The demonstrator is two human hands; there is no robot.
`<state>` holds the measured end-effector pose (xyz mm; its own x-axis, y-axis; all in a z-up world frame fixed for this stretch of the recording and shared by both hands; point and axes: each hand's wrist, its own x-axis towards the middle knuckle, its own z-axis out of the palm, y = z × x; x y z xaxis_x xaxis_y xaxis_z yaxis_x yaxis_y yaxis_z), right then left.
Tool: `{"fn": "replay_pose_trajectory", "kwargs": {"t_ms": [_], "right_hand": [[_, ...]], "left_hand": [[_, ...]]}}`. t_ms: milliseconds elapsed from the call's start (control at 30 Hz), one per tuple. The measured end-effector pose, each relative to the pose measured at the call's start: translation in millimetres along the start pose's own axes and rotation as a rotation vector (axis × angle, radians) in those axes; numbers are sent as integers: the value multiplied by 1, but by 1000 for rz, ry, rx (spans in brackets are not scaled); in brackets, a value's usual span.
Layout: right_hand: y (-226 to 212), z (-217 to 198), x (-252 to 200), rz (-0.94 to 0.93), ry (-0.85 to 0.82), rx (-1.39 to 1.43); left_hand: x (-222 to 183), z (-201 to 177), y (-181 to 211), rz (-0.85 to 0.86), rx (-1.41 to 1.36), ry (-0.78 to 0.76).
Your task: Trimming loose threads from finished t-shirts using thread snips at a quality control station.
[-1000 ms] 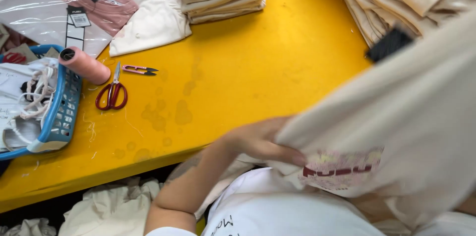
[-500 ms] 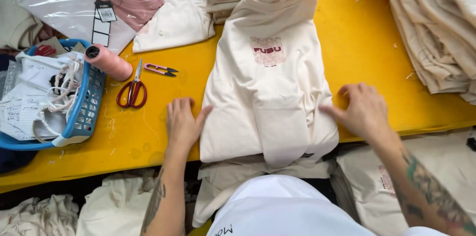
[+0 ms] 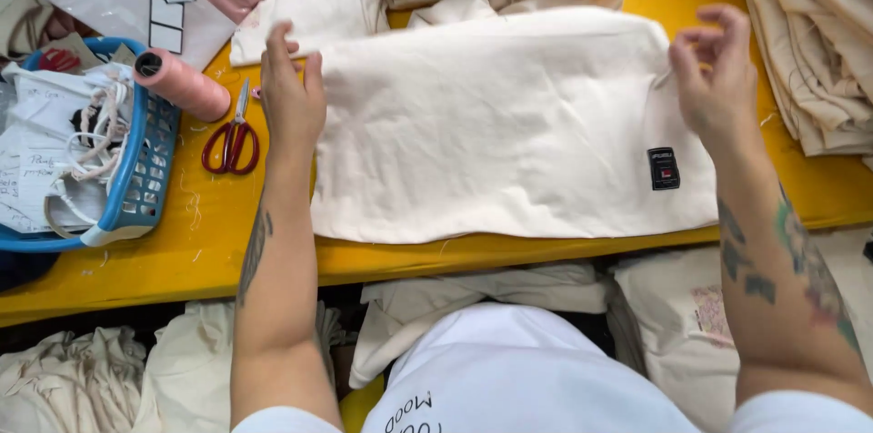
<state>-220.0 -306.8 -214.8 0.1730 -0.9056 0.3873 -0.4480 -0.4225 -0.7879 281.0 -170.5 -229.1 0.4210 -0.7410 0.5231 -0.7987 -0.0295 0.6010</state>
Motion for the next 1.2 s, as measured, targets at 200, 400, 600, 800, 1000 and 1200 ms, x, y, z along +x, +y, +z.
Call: {"fn": "replay_pose_trajectory", "kwargs": {"t_ms": [200,400,600,800,1000,1200], "right_hand": [[43,-27,-64,105,-261,-707],[122,-12,-42,-208,-117,-903],[72,-26,-37,-93,-124,-476],[56,-61,-87,-225,-295,-250],[-9,5,-98,-436,-374,-430],[-4,40,-98,-563,-383,-311]], "left_hand": [[-84,-20,-9,-168,232,-388],[-92,21,-21,115,334,-146],[-81,4,-37,165,217,-139],[-125,-61,6,31,-5,-375],[-162,-2,73,462,-69,-400],[-171,16,99,565,-68,-470]]}}
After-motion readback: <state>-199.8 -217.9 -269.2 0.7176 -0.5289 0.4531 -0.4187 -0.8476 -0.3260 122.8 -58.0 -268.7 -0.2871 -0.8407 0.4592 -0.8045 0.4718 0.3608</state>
